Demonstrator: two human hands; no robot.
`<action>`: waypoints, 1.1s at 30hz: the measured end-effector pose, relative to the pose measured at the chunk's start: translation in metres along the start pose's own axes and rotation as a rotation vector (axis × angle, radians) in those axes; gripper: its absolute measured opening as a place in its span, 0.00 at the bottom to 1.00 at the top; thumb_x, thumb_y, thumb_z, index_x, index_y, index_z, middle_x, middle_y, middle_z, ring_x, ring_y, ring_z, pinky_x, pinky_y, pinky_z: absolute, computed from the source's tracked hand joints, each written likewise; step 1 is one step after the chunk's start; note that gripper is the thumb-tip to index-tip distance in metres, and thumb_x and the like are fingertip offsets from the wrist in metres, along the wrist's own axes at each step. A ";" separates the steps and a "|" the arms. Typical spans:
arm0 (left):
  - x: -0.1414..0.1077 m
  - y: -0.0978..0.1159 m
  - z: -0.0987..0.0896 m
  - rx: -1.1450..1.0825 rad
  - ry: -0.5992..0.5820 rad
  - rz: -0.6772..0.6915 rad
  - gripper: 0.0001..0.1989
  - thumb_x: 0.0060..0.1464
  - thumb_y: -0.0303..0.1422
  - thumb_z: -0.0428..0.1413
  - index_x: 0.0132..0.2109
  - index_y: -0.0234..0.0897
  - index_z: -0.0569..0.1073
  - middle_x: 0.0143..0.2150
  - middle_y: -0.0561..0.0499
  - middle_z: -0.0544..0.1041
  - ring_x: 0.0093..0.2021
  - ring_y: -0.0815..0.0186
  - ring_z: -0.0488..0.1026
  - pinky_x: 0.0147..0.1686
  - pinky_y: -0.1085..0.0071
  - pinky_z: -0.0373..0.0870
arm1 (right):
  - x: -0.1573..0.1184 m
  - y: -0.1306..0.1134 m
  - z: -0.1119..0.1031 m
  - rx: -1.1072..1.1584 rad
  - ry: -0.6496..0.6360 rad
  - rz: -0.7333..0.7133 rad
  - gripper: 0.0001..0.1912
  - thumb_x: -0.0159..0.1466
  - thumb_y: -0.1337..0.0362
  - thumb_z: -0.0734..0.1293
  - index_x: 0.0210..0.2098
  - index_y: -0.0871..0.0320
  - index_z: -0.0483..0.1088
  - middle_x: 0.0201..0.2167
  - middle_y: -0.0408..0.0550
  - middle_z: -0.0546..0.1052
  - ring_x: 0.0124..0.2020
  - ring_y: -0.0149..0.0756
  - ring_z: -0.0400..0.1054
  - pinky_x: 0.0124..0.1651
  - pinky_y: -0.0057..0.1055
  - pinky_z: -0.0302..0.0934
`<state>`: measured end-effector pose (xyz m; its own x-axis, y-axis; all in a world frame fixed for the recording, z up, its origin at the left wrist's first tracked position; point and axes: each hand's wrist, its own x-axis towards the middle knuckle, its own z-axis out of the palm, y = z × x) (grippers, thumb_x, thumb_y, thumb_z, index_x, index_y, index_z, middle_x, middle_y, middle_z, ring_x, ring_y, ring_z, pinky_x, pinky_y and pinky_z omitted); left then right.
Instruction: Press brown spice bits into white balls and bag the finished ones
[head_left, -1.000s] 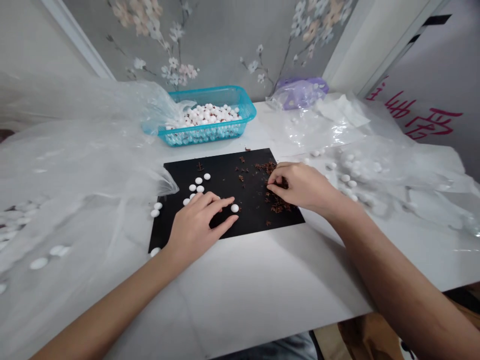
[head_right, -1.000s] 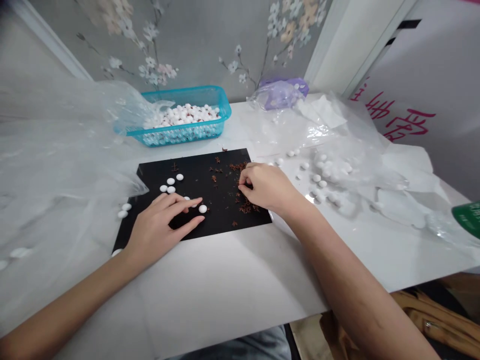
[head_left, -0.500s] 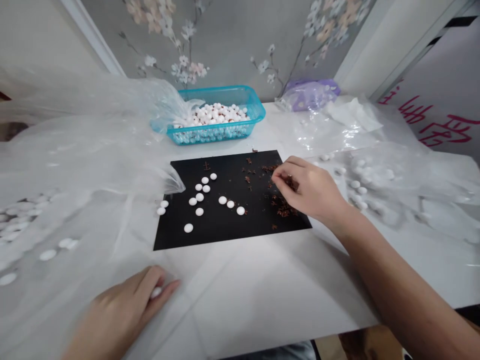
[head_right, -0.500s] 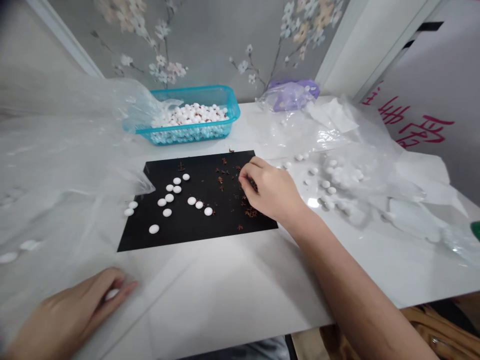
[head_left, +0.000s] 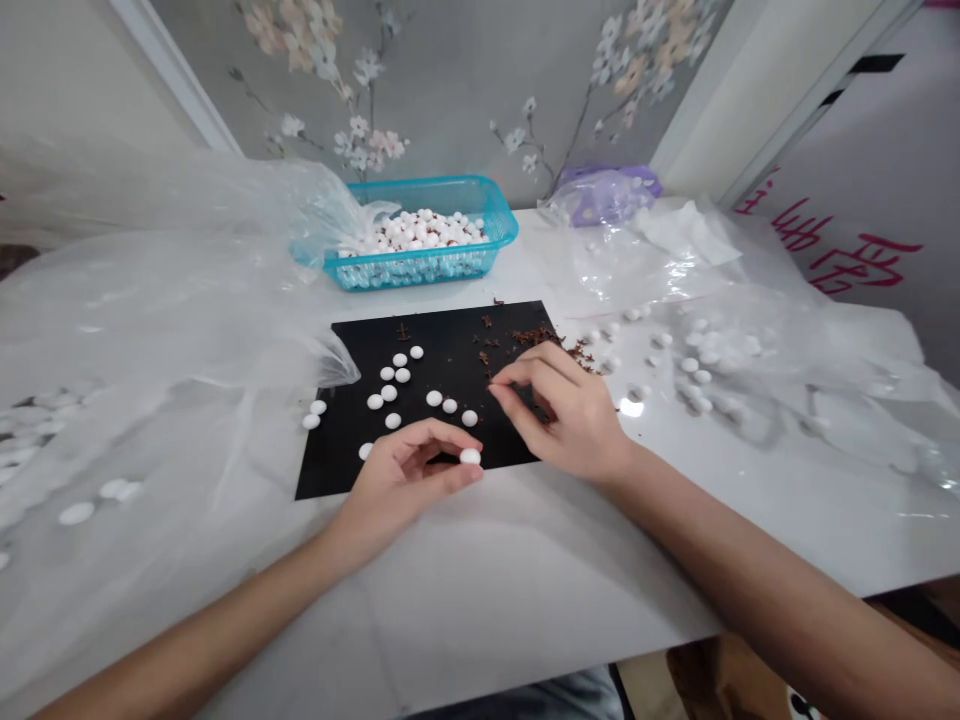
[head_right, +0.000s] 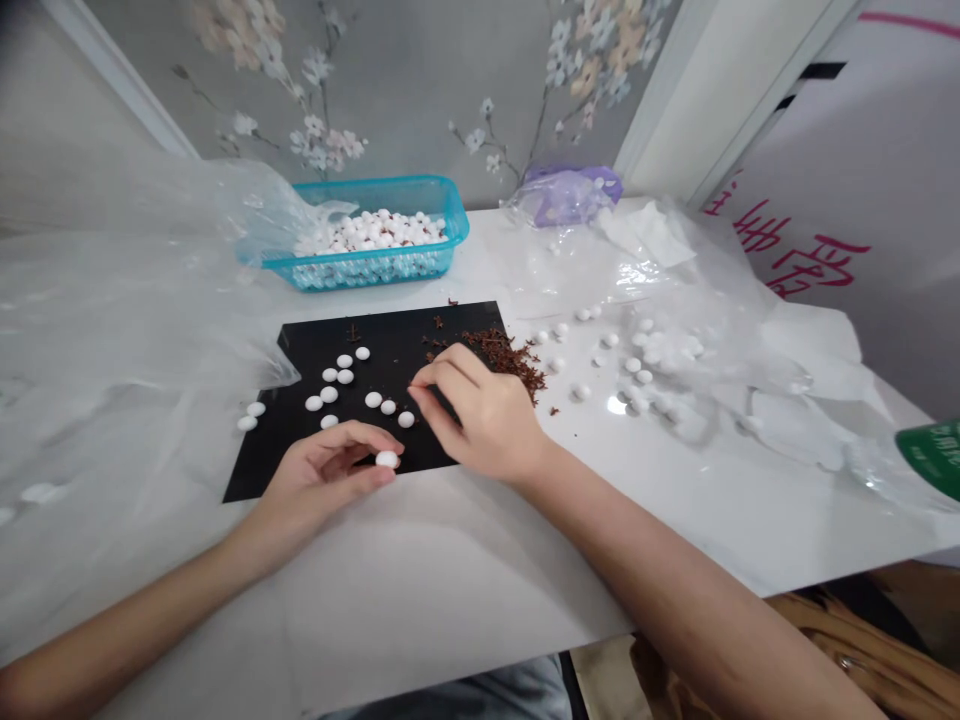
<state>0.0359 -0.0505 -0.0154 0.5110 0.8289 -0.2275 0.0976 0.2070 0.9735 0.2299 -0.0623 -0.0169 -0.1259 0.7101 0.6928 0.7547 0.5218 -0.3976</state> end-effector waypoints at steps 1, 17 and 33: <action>0.002 0.000 -0.001 -0.028 0.025 0.001 0.06 0.44 0.33 0.64 0.33 0.39 0.77 0.34 0.52 0.75 0.35 0.70 0.71 0.36 0.78 0.68 | -0.001 -0.002 0.001 0.017 0.004 -0.026 0.05 0.63 0.69 0.60 0.34 0.58 0.68 0.31 0.46 0.72 0.24 0.26 0.64 0.22 0.24 0.57; 0.002 0.003 -0.004 -0.195 0.150 -0.138 0.11 0.40 0.35 0.66 0.27 0.36 0.73 0.25 0.55 0.76 0.28 0.72 0.73 0.32 0.78 0.70 | -0.009 -0.022 0.012 0.043 -0.075 -0.075 0.07 0.64 0.71 0.59 0.33 0.59 0.67 0.29 0.46 0.73 0.27 0.26 0.68 0.22 0.21 0.60; 0.003 0.003 -0.006 -0.255 0.115 -0.099 0.06 0.42 0.34 0.66 0.27 0.38 0.77 0.25 0.56 0.77 0.28 0.75 0.73 0.32 0.83 0.70 | -0.010 -0.018 0.011 0.167 -0.141 -0.123 0.05 0.63 0.68 0.62 0.38 0.61 0.67 0.33 0.48 0.73 0.32 0.27 0.69 0.27 0.20 0.64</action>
<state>0.0328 -0.0445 -0.0130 0.4081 0.8488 -0.3362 -0.0836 0.4014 0.9121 0.2105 -0.0735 -0.0230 -0.3078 0.6890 0.6562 0.6128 0.6711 -0.4172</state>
